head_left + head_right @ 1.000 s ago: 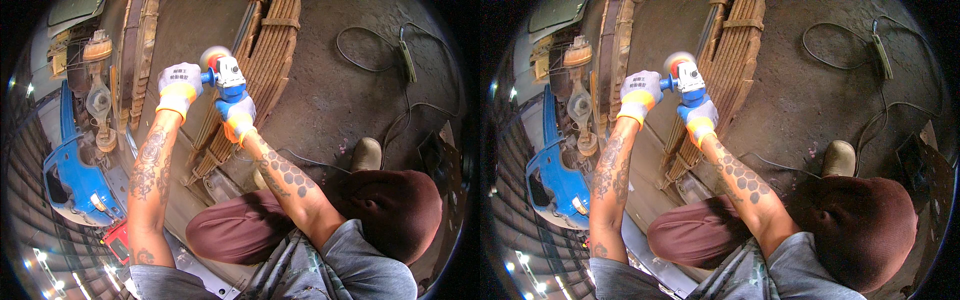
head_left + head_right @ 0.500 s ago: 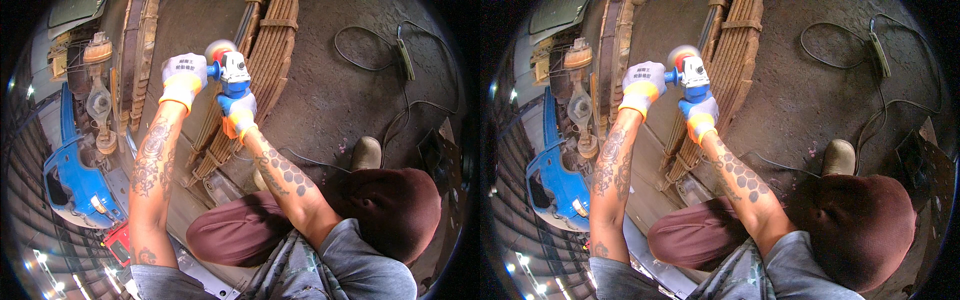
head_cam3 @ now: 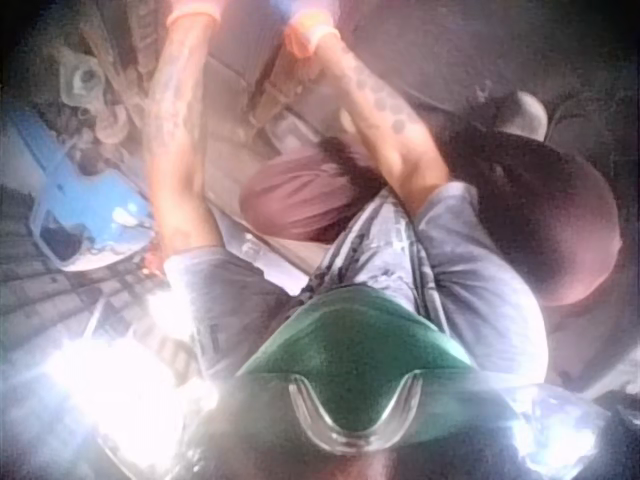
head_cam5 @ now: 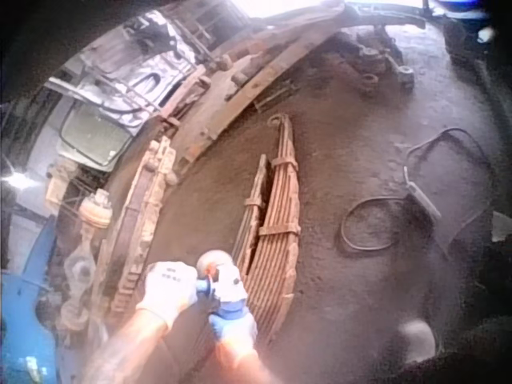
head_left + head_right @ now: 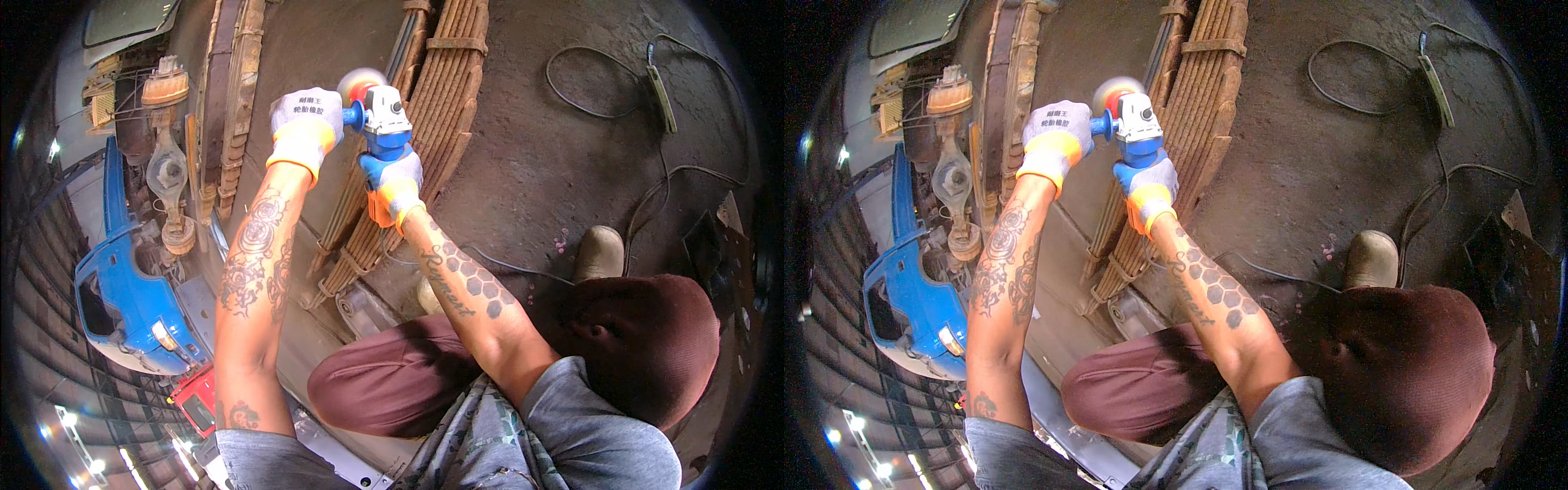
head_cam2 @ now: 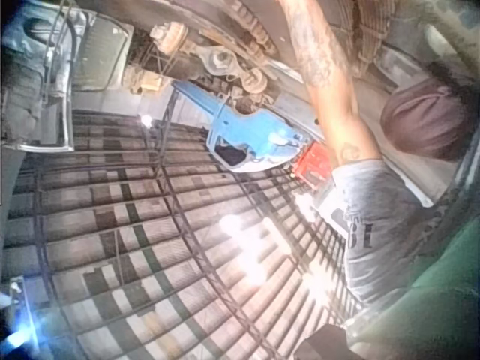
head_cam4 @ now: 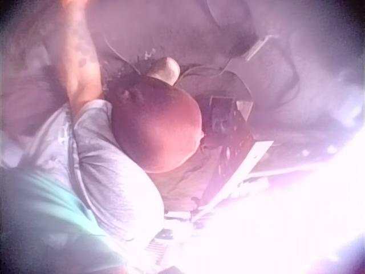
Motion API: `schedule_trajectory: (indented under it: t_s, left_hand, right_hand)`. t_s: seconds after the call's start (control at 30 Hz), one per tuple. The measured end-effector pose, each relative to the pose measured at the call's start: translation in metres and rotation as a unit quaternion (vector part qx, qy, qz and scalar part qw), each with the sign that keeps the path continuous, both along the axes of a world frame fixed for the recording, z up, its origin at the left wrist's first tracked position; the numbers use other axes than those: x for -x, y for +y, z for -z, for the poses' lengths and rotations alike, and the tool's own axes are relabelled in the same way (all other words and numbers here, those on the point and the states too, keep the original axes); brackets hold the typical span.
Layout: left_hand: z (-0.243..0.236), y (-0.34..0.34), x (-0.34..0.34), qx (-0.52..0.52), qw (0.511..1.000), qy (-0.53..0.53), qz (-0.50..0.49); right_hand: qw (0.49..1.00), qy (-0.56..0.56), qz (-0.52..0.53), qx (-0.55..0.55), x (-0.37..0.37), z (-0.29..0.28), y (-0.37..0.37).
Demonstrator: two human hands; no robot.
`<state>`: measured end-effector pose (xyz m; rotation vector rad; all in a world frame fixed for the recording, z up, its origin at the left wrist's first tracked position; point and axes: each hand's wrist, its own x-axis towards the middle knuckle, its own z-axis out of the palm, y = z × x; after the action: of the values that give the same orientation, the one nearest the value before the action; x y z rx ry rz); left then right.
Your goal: The person puts on work gloves and uses an angle grinder to grind a bundle of rusty metal rods lying on the floor. The person holds the rods with one hand while operating the grinder with the other, creating sparks as the tool removes rust from the surface.
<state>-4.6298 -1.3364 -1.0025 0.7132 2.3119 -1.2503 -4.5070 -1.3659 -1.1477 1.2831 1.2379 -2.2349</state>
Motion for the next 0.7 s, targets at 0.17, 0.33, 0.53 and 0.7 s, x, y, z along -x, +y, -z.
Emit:
schedule_trajectory:
  t_s: [0.17,0.33,0.53,0.7]
  left_hand:
    - [-0.002,-0.003,-0.001,0.009,1.0,0.0,0.004]
    - [0.002,0.001,-0.002,0.018,1.0,-0.004,0.004]
    - [0.001,-0.002,-0.002,0.003,1.0,-0.005,0.014]
    - [0.002,0.003,-0.003,0.003,1.0,-0.011,0.014]
  right_hand:
    - [1.0,0.008,-0.018,0.005,-0.002,-0.002,0.0]
    - [0.999,0.017,-0.022,-0.023,-0.001,0.007,0.001]
    - [0.999,0.0,-0.031,-0.016,-0.001,-0.002,0.004]
    - [0.999,0.018,-0.001,-0.029,-0.004,0.003,0.0]
